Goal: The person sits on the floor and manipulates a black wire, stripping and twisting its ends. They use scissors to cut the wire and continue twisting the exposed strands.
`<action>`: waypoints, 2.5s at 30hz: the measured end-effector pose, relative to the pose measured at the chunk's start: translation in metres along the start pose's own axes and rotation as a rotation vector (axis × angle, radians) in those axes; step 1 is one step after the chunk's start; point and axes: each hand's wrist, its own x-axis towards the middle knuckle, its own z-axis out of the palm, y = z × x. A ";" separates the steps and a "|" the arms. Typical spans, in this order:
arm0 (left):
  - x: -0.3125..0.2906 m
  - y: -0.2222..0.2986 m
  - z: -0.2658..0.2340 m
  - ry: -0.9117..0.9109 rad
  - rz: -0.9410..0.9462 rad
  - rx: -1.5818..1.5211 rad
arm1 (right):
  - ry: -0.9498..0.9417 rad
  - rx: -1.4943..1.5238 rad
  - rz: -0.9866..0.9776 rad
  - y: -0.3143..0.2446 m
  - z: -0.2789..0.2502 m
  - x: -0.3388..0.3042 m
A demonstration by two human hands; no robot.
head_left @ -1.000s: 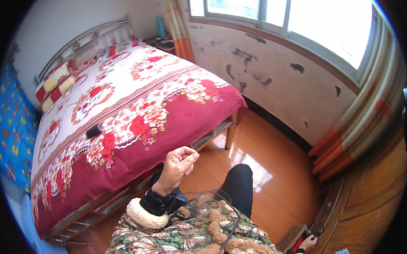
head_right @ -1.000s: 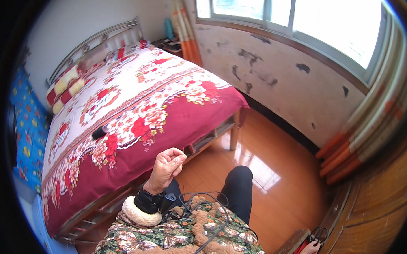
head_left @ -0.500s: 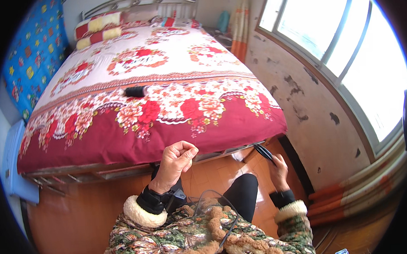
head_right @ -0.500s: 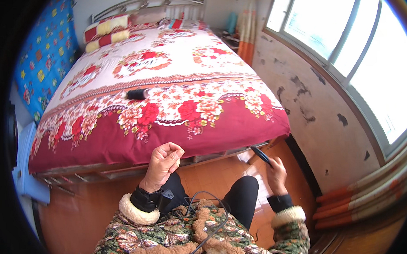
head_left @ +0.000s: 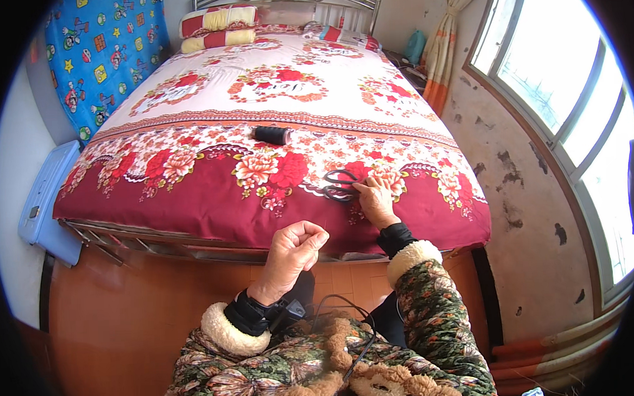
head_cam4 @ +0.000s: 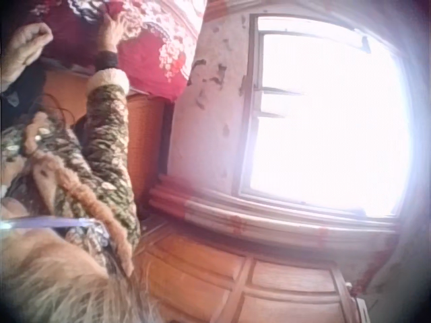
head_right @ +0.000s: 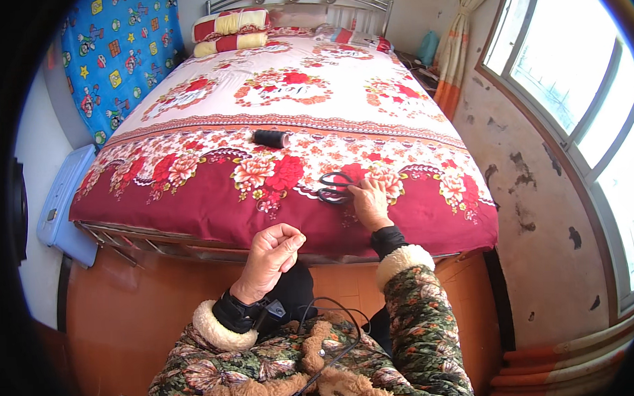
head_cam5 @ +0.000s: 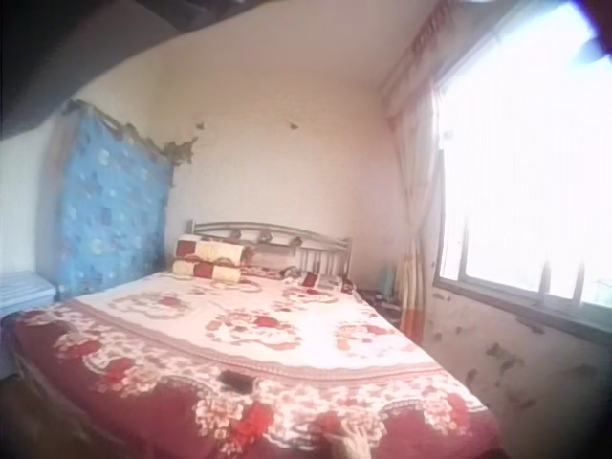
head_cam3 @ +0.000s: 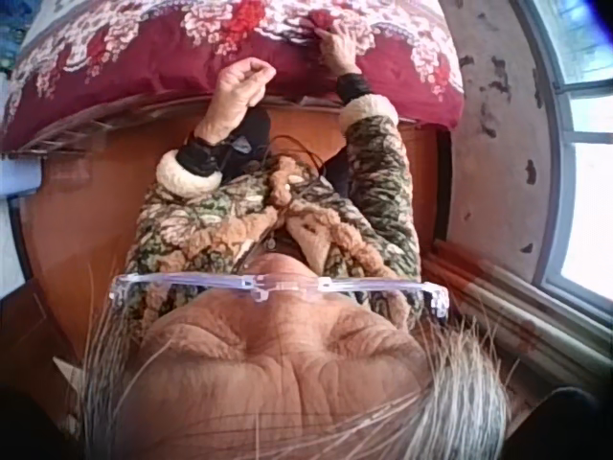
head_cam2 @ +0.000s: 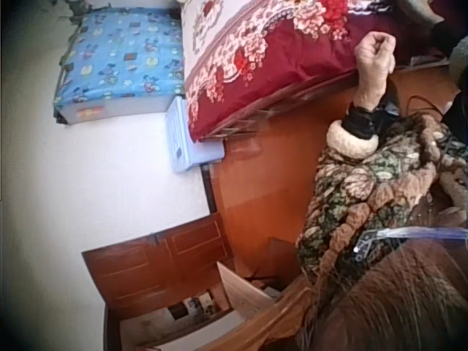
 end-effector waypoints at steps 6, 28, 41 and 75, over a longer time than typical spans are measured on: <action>0.004 -0.005 0.004 0.056 0.015 0.030 | 0.032 0.244 0.512 -0.016 0.003 -0.007; -0.021 0.018 0.013 0.151 0.171 0.164 | -0.276 0.077 0.465 -0.068 0.003 -0.010; -0.027 0.019 0.015 0.172 0.201 0.139 | -0.215 0.106 0.445 -0.090 -0.003 -0.012; -0.042 0.012 0.029 0.155 0.223 0.254 | -0.355 1.197 0.370 -0.134 -0.185 -0.112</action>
